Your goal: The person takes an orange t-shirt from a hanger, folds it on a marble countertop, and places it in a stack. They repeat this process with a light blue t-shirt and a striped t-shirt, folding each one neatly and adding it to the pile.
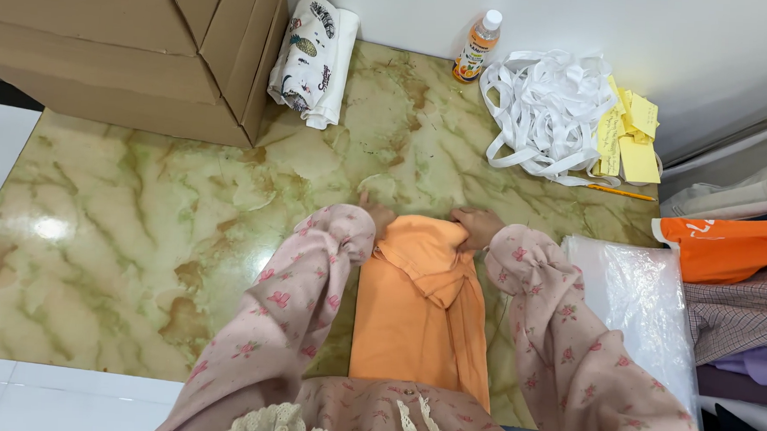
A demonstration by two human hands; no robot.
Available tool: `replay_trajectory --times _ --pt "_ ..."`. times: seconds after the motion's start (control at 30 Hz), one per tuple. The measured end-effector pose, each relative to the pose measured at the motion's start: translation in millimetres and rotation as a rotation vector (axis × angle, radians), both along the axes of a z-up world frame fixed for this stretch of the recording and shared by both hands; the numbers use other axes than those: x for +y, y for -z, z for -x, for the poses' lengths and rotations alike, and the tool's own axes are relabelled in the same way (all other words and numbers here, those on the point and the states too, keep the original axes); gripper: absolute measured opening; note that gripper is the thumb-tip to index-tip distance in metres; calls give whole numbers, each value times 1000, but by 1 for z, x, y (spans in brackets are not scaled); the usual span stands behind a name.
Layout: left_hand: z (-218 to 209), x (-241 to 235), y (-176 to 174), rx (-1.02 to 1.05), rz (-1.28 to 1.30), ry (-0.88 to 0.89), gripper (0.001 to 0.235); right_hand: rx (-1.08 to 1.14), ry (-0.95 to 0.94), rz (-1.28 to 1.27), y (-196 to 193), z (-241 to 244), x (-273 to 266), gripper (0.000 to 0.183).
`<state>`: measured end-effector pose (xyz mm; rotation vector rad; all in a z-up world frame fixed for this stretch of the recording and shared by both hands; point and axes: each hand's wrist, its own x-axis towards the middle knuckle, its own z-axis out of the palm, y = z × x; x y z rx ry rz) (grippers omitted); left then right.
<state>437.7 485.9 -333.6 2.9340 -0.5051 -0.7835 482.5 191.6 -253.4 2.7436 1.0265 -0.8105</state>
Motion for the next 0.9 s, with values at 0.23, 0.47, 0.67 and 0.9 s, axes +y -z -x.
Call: replay_trajectory --times 0.23,0.47,0.67,0.9 --pt "99 -3 -1 -730 244 167 28 -473 -159 -240 46 71 -30 68" --pt "133 -10 -9 -1006 227 157 7 -989 -340 -471 19 116 -44 12" --pt "145 1 -72 -326 193 -30 44 -590 -194 -536 -44 136 -53 29" --pt "86 5 -65 -302 140 -111 86 173 79 -425 -7 53 -34 48"
